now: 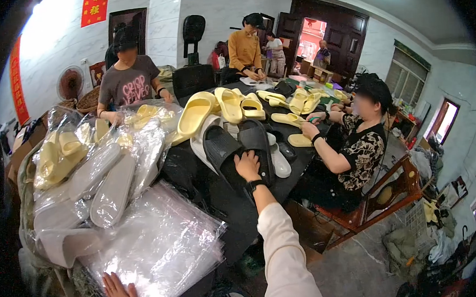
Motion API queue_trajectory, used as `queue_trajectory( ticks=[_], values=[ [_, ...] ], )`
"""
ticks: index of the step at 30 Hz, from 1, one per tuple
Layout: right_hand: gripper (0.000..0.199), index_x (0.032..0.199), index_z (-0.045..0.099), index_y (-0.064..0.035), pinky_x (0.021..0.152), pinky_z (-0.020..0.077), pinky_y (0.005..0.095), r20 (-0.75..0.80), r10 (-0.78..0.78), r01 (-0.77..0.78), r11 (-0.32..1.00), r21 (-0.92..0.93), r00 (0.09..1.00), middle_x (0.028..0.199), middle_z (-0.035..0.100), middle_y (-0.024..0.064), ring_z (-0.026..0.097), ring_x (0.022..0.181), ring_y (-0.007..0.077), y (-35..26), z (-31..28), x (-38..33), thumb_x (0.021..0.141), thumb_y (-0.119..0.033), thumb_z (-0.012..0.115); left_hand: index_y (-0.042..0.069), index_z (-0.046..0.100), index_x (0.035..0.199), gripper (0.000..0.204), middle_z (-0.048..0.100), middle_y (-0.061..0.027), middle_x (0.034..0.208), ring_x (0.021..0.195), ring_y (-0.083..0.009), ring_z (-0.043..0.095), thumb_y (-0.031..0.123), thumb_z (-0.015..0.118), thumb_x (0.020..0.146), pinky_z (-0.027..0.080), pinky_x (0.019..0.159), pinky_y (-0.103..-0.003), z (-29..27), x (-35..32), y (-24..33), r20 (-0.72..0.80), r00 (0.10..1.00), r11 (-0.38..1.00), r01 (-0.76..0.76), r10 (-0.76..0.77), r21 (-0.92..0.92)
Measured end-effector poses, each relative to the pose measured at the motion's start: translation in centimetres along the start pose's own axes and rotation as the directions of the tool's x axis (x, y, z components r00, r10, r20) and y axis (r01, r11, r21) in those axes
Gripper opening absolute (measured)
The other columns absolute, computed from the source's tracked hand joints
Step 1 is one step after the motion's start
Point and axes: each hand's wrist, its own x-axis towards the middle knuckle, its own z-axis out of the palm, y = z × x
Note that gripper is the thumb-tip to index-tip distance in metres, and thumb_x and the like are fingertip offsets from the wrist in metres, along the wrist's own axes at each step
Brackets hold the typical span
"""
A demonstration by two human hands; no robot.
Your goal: Packing various colored slippers into clear plastic bags and then into larger sacks.
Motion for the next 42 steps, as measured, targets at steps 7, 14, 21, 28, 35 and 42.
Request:
queue_trajectory(
  ticks=[7, 14, 21, 28, 35, 42],
  values=[
    [0.044, 0.109, 0.052, 0.0113, 0.095, 0.0367, 0.0486, -0.413, -0.334, 0.362, 0.932, -0.01, 0.847, 0.113, 0.05, 0.029, 0.047, 0.107, 0.0428, -2.2, -1.1, -5.4, 0.074, -0.014, 0.062, -0.005, 0.032, 0.137, 0.069, 0.023, -0.0281, 0.145, 0.137, -0.0397, 0.019, 0.032, 0.057, 0.083, 0.012, 0.111, -0.05, 1.0, 0.2, -0.8, -0.063, 0.997, 0.989, 0.025, -0.035, -0.147],
    [0.04, 0.125, 0.046, 0.0001, 0.084, 0.042, 0.031, -0.153, -0.596, 0.512, 0.497, 0.701, 0.788, 0.124, 0.044, 0.0153, 0.048, 0.102, 0.0249, -14.0, -5.9, -19.5, 0.087, -0.007, 0.055, -0.001, 0.028, 0.141, 0.074, 0.02, -0.0257, 0.148, 0.14, -0.0372, 0.014, 0.051, 0.044, 0.09, 0.011, 0.112, -0.048, 1.4, 0.5, -0.9, -0.029, 1.0, 0.987, -0.002, -0.003, -0.161],
    [0.026, 0.113, 0.062, -0.0068, 0.062, 0.0466, 0.0244, 0.563, -0.717, 0.029, 0.627, 0.778, 0.41, 0.084, 0.065, 0.0032, 0.058, 0.066, 0.0104, -16.2, 2.2, -27.0, 0.091, -0.017, 0.054, -0.006, 0.043, 0.122, 0.06, 0.042, -0.0281, 0.127, 0.12, -0.0393, 0.04, 0.034, 0.064, 0.082, 0.037, 0.097, -0.047, -0.3, 2.6, -2.9, -0.071, 0.996, 0.935, 0.031, -0.06, -0.353],
    [0.025, 0.112, 0.065, -0.008, 0.062, 0.0474, 0.0231, 0.618, -0.728, 0.047, 0.658, 0.752, 0.296, 0.08, 0.065, 0.002, 0.057, 0.063, 0.0086, -16.3, 3.0, -27.2, 0.093, -0.018, 0.052, -0.002, 0.041, 0.123, 0.058, 0.049, -0.0131, 0.11, 0.099, -0.0207, 0.05, 0.035, 0.066, 0.085, 0.042, 0.085, -0.033, -2.4, 11.4, -15.1, -0.33, 0.413, 0.344, -0.044, -0.849, -0.938],
    [0.026, 0.114, 0.063, -0.0063, 0.06, 0.045, 0.0193, 0.654, -0.7, -0.031, 0.676, 0.736, 0.287, 0.079, 0.062, -0.0019, 0.053, 0.063, 0.0047, -16.0, 3.1, -26.3, 0.093, -0.016, 0.05, 0.01, 0.054, 0.111, 0.042, 0.056, -0.0031, 0.099, 0.081, -0.0136, 0.054, 0.037, 0.069, 0.083, 0.043, 0.062, -0.025, -5.1, 10.8, -14.2, 0.172, 0.846, -0.397, -0.05, -0.504, -0.916],
    [0.027, 0.115, 0.063, -0.007, 0.059, 0.0461, 0.0219, 0.644, -0.721, -0.063, 0.653, 0.755, 0.255, 0.078, 0.064, 0.0003, 0.055, 0.061, 0.0065, -15.5, 4.2, -26.3, 0.093, -0.019, 0.051, 0.012, 0.059, 0.098, 0.026, 0.056, -0.0006, 0.093, 0.072, -0.0135, 0.047, 0.022, 0.074, 0.08, 0.041, 0.062, -0.026, -4.4, 11.2, -12.2, 0.236, 0.832, -0.569, -0.112, -0.502, -0.815]
  ],
)
